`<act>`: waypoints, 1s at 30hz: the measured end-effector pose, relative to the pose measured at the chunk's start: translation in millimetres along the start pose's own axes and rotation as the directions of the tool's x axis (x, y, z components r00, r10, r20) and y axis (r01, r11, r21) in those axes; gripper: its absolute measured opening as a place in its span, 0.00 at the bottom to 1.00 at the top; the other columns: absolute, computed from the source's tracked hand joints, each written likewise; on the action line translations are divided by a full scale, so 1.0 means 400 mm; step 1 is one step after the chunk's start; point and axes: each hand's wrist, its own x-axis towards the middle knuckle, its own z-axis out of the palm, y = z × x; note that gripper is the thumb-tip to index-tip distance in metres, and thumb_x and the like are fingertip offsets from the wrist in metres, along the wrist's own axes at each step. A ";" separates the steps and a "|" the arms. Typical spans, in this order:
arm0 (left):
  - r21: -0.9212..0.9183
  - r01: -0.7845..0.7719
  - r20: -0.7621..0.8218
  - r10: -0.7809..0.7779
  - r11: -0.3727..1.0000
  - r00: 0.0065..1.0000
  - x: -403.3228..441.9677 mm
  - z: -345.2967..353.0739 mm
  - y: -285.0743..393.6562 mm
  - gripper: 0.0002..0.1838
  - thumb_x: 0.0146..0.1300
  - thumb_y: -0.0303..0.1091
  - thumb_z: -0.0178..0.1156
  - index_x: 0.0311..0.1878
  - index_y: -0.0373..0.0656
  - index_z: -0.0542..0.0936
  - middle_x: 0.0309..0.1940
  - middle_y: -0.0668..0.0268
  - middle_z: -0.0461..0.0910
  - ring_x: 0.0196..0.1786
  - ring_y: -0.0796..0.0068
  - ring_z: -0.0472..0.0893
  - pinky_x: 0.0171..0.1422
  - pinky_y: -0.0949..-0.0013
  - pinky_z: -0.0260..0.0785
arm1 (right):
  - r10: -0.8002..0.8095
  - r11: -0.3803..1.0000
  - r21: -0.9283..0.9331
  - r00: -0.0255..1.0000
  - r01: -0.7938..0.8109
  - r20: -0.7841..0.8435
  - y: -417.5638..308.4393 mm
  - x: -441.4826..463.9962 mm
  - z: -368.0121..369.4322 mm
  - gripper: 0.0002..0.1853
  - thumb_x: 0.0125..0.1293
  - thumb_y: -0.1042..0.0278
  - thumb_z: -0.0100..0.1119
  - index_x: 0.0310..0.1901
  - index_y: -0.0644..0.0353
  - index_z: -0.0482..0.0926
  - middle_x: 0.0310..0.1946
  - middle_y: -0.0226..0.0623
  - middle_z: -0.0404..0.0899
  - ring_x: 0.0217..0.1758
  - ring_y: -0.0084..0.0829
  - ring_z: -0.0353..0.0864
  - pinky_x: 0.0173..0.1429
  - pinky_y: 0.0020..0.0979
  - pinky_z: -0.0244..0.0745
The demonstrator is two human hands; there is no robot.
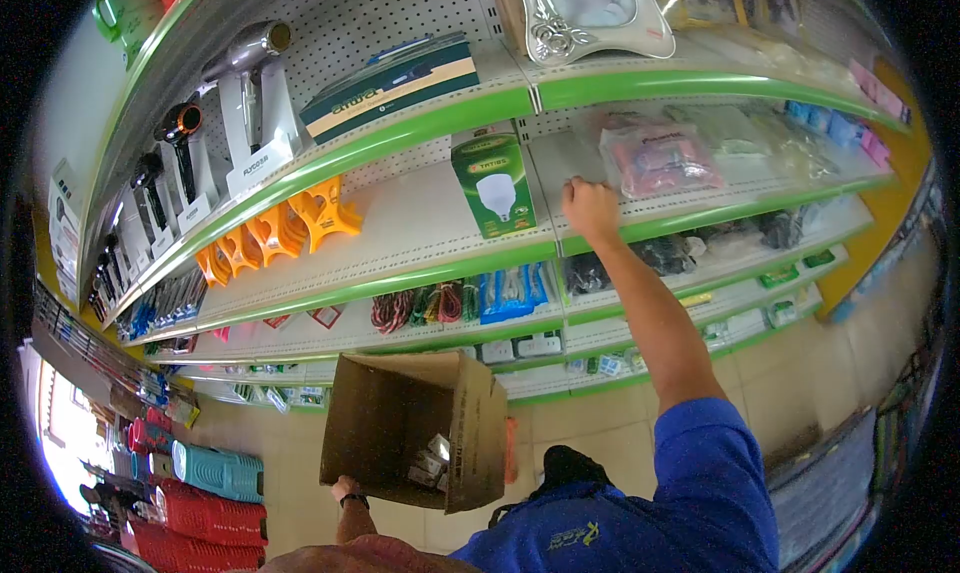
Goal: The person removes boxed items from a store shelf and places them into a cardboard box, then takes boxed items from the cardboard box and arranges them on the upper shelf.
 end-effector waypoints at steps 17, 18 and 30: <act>0.145 -0.043 0.055 0.036 0.989 0.998 -0.019 -0.037 0.018 0.24 0.69 0.42 0.48 0.39 0.28 0.86 0.41 0.40 0.85 0.48 0.42 0.85 0.53 0.47 0.77 | 0.044 0.999 0.012 0.998 -0.045 0.034 0.002 0.000 0.008 0.15 0.69 0.60 0.55 0.30 0.60 0.85 0.25 0.54 0.84 0.30 0.59 0.84 0.42 0.54 0.81; 0.095 -0.012 0.052 0.007 0.995 0.999 -0.027 -0.051 0.027 0.24 0.69 0.41 0.47 0.39 0.28 0.86 0.42 0.40 0.85 0.48 0.42 0.85 0.53 0.47 0.77 | 0.045 0.999 0.018 0.999 -0.046 0.030 0.004 -0.001 0.009 0.15 0.69 0.60 0.54 0.30 0.60 0.85 0.25 0.54 0.84 0.29 0.58 0.84 0.42 0.54 0.81; -0.103 0.038 0.003 -0.038 0.994 0.999 0.060 0.030 -0.040 0.25 0.67 0.41 0.48 0.41 0.25 0.85 0.43 0.39 0.85 0.48 0.40 0.85 0.53 0.45 0.76 | 0.044 0.999 0.019 0.998 -0.045 0.050 -0.004 -0.002 0.002 0.19 0.71 0.55 0.55 0.29 0.59 0.84 0.25 0.54 0.84 0.28 0.59 0.83 0.41 0.54 0.80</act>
